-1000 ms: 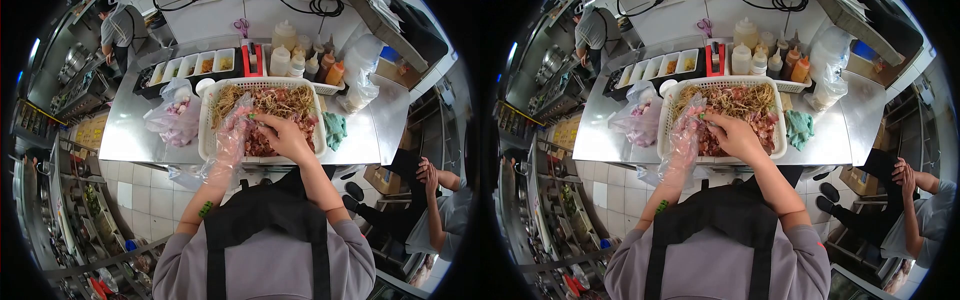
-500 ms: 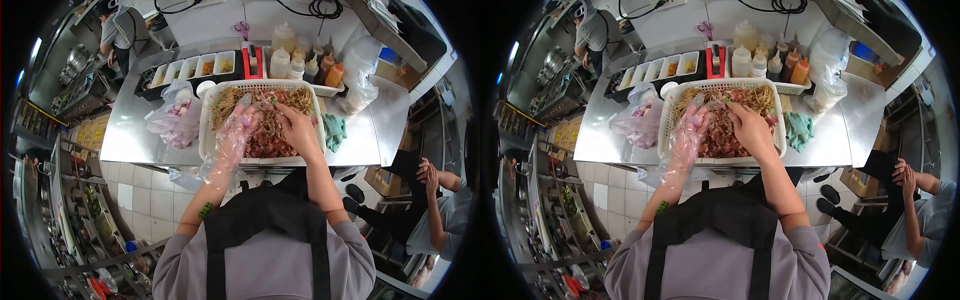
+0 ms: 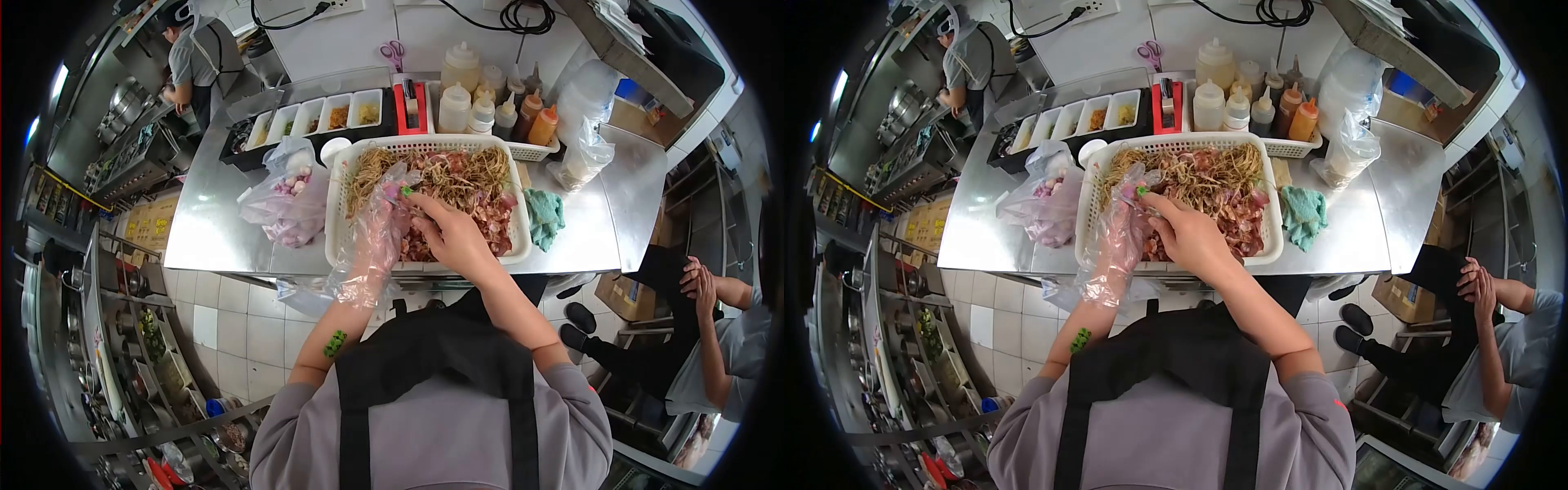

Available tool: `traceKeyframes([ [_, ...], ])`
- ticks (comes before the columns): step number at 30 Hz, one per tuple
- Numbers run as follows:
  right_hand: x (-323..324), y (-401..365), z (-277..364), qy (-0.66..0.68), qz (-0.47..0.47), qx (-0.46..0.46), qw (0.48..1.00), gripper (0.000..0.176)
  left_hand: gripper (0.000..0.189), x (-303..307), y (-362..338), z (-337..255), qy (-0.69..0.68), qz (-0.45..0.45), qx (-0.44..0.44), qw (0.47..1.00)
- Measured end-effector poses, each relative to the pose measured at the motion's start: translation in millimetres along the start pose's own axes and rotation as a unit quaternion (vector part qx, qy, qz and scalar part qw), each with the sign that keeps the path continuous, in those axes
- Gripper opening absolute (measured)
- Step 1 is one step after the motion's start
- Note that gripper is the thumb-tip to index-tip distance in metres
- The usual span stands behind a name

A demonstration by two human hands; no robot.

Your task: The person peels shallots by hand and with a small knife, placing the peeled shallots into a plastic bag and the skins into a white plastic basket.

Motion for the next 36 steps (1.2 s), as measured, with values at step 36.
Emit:
traceKeyframes([
  [36, 17, 0, 6, 0.040, -0.015, 0.013, 0.999, 0.030, 0.042, -17, -8, -3, -0.051, 0.004, 0.009, 0.999],
])
Point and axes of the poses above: each hand's wrist, its own y-axis towards the middle knuckle, its own x-axis out of the back of the hand, z = x × y, the point moved 3 cm from there along y, towards the middle knuckle, and after that the axes turned 9 degrees about z, right-handed, at the moved point
